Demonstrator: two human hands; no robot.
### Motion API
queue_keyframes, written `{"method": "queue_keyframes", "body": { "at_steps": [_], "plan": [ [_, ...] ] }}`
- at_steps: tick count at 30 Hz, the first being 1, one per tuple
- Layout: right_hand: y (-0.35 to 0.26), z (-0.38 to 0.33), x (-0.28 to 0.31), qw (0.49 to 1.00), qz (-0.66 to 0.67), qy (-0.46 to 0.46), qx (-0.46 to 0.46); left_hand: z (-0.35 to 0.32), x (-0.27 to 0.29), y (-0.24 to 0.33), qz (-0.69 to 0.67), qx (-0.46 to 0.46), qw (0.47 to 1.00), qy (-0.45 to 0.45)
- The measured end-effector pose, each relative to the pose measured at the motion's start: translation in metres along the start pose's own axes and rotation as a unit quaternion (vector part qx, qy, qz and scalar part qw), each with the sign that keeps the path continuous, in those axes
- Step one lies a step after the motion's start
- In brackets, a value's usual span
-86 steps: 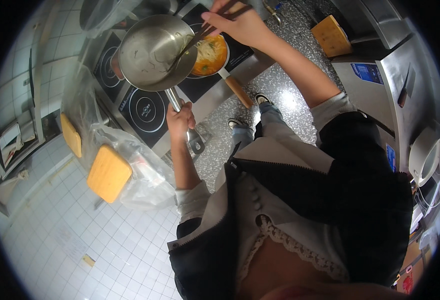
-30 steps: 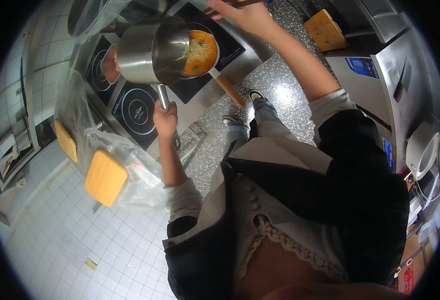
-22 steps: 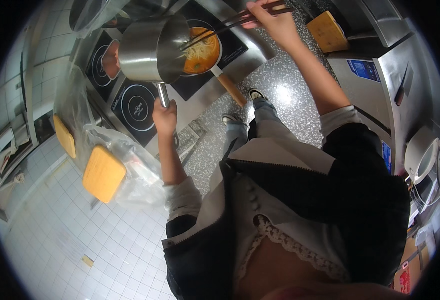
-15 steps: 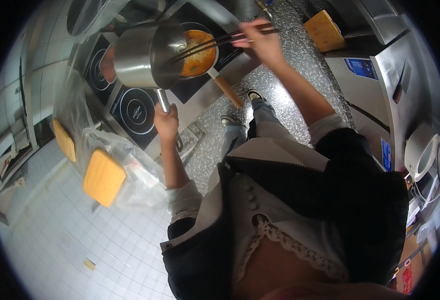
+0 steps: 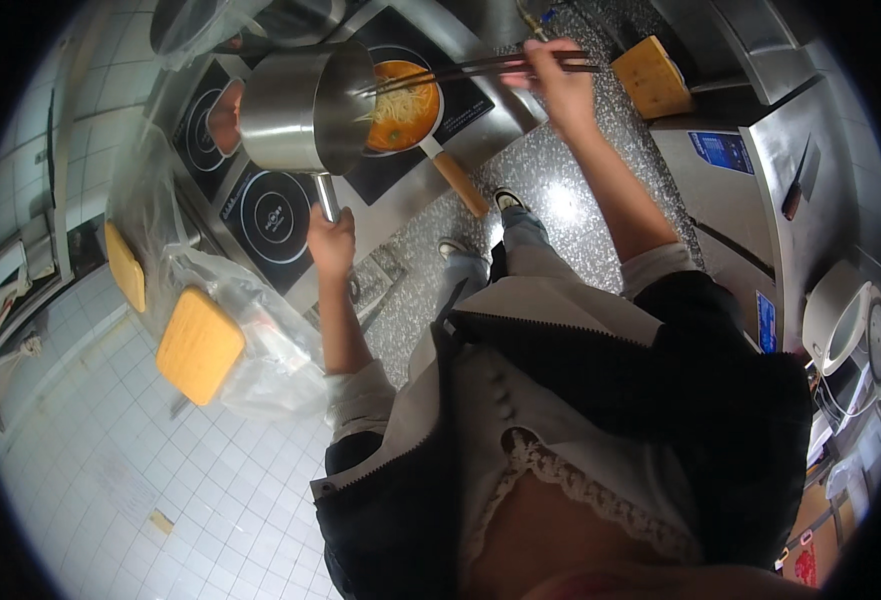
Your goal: The person operates a touchscreen POS, then cooks noodles and vegetables in a pot on an induction stove. They stir the contents with chopsticks, transfer the cooked noodles into a bowl, add a topping, and place the bowl on a counter.
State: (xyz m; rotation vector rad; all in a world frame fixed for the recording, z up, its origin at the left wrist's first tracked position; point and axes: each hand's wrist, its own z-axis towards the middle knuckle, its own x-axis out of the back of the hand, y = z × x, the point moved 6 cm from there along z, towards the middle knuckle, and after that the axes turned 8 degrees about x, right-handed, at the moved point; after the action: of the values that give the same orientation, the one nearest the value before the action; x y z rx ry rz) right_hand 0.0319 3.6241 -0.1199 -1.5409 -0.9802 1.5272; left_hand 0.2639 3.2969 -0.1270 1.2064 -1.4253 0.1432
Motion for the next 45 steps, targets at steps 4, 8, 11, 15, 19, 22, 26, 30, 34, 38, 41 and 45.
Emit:
{"method": "queue_keyframes", "body": {
  "at_steps": [4,8,11,15,19,22,26,30,34,38,41,45],
  "plan": [
    [0.016,0.001,-0.012,0.996,0.013,-0.07,-0.045,0.003,-0.005,-0.002,-0.032,0.02,0.999,-0.022],
    [0.006,0.005,0.016,0.997,-0.033,0.053,0.039,0.005,-0.001,-0.005,-0.017,-0.007,1.0,0.003],
    [0.007,0.005,0.003,0.997,0.014,-0.074,-0.017,0.003,-0.003,-0.004,-0.024,0.002,1.0,-0.015],
    [-0.012,0.011,0.024,0.998,-0.047,0.026,0.039,-0.012,0.002,-0.003,-0.13,0.064,0.988,-0.061],
    [-0.008,0.018,0.04,0.998,0.055,0.008,-0.036,-0.038,0.024,-0.018,-0.262,0.111,0.956,-0.077],
    [0.007,0.017,0.024,0.982,0.138,-0.031,-0.125,-0.056,0.043,-0.055,-0.411,0.18,0.887,-0.106],
    [0.019,0.014,-0.044,0.983,0.125,-0.005,-0.136,-0.055,0.069,-0.123,-0.547,0.235,0.787,-0.164],
    [0.02,0.006,-0.146,0.998,0.014,-0.06,-0.015,-0.021,0.076,-0.184,-0.606,0.258,0.725,-0.202],
    [0.048,-0.002,-0.25,0.983,-0.021,-0.159,0.093,0.011,0.08,-0.226,-0.58,0.28,0.72,-0.259],
    [0.1,0.006,-0.318,0.98,-0.056,-0.139,0.132,0.035,0.089,-0.243,-0.566,0.289,0.713,-0.295],
    [0.125,0.014,-0.345,0.966,-0.173,-0.11,0.158,0.048,0.094,-0.252,-0.545,0.318,0.718,-0.294],
    [0.139,0.016,-0.363,0.975,-0.121,-0.144,0.121,0.057,0.095,-0.261,-0.552,0.335,0.703,-0.298]
  ]
}}
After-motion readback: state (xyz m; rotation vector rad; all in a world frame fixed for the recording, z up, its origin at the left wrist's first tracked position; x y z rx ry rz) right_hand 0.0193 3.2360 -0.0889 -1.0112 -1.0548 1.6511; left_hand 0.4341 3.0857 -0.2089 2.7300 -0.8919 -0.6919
